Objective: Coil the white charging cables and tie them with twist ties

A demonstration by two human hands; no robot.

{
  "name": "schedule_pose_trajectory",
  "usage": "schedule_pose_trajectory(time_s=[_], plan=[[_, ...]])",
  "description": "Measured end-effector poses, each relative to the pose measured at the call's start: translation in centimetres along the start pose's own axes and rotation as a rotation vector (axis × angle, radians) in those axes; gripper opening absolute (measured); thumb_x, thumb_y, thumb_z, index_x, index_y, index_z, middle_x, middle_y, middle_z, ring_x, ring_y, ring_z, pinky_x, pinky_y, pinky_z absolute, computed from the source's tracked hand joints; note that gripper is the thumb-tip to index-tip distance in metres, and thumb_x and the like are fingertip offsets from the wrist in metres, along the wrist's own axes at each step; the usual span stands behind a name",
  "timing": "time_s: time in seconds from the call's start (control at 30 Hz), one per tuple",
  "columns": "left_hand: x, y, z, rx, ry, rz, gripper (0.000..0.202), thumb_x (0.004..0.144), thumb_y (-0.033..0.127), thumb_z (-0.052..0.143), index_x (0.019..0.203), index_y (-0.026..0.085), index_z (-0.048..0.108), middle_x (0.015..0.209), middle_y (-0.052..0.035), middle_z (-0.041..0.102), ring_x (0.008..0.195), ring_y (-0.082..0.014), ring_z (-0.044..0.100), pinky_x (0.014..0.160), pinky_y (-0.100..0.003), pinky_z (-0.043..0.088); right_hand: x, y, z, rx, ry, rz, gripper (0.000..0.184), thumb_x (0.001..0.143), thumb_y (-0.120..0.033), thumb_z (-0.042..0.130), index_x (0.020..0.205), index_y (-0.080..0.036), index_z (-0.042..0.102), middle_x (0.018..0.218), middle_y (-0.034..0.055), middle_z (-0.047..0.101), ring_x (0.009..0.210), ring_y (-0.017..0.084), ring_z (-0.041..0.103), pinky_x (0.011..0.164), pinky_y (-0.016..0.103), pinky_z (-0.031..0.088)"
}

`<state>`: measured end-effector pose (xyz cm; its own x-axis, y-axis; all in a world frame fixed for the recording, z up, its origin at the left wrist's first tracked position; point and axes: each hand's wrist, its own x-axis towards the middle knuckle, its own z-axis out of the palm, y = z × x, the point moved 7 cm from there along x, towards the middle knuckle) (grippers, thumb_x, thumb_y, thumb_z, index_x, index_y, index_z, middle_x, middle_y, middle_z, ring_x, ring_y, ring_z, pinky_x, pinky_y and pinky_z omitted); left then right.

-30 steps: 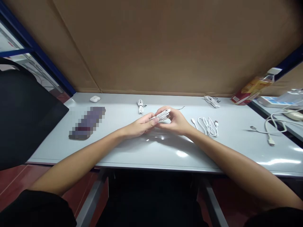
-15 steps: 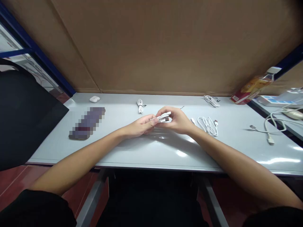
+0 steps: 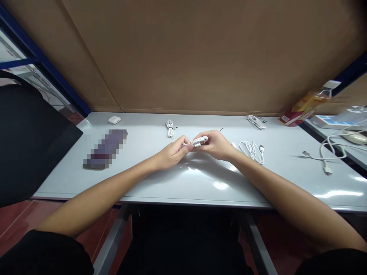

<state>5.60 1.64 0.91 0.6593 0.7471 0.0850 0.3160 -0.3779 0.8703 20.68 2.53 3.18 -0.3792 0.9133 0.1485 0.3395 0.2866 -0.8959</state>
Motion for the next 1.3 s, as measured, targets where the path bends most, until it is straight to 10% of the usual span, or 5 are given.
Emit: schedule_pose_trajectory(time_s=[0.23,0.63,0.93,1.3], plan=[[0.5,0.4,-1.2,-0.016,0.132,0.140,0.034,0.104,0.050,0.052,0.119,0.020,0.057,0.113,-0.0073,0.066,0.093,-0.0179,0.062,0.080,-0.030,0.047,-0.2,0.6,-0.1,0.057,0.031,0.127,0.036,0.066,-0.047,0.089,0.075,-0.017,0.071,0.069,-0.0019,0.058,0.063,0.012,0.045,0.056,0.026,0.034],[1.4,-0.7,-1.2,-0.439,0.065,0.001,0.045,0.094,0.055,0.069,0.113,0.014,0.070,0.096,-0.0064,0.070,0.075,-0.0126,0.062,0.074,-0.029,0.053,0.0,-0.8,0.3,0.084,-0.127,-0.021,0.030,0.088,-0.047,0.069,0.090,-0.019,0.079,0.090,0.0053,0.074,0.080,0.018,0.062,0.074,0.032,0.047],[1.0,-0.4,-1.0,-0.354,-0.114,-0.028,0.048,0.095,0.062,0.064,0.098,0.014,0.073,0.092,-0.0070,0.069,0.078,-0.0149,0.063,0.076,-0.030,0.053,-0.2,-0.6,-1.1,-0.172,0.140,-0.111,0.046,0.082,-0.060,0.078,0.069,-0.019,0.062,0.066,-0.0001,0.064,0.061,0.013,0.049,0.057,0.027,0.036],[0.9,0.8,-0.7,-0.266,-0.154,0.060,0.042,0.102,0.056,0.053,0.092,0.016,0.063,0.084,-0.0034,0.064,0.078,-0.0154,0.062,0.078,-0.030,0.052,-0.1,-0.6,0.5,0.086,0.050,-0.084,0.042,0.092,-0.055,0.068,0.071,-0.021,0.056,0.070,0.0006,0.065,0.065,0.014,0.057,0.062,0.029,0.042]])
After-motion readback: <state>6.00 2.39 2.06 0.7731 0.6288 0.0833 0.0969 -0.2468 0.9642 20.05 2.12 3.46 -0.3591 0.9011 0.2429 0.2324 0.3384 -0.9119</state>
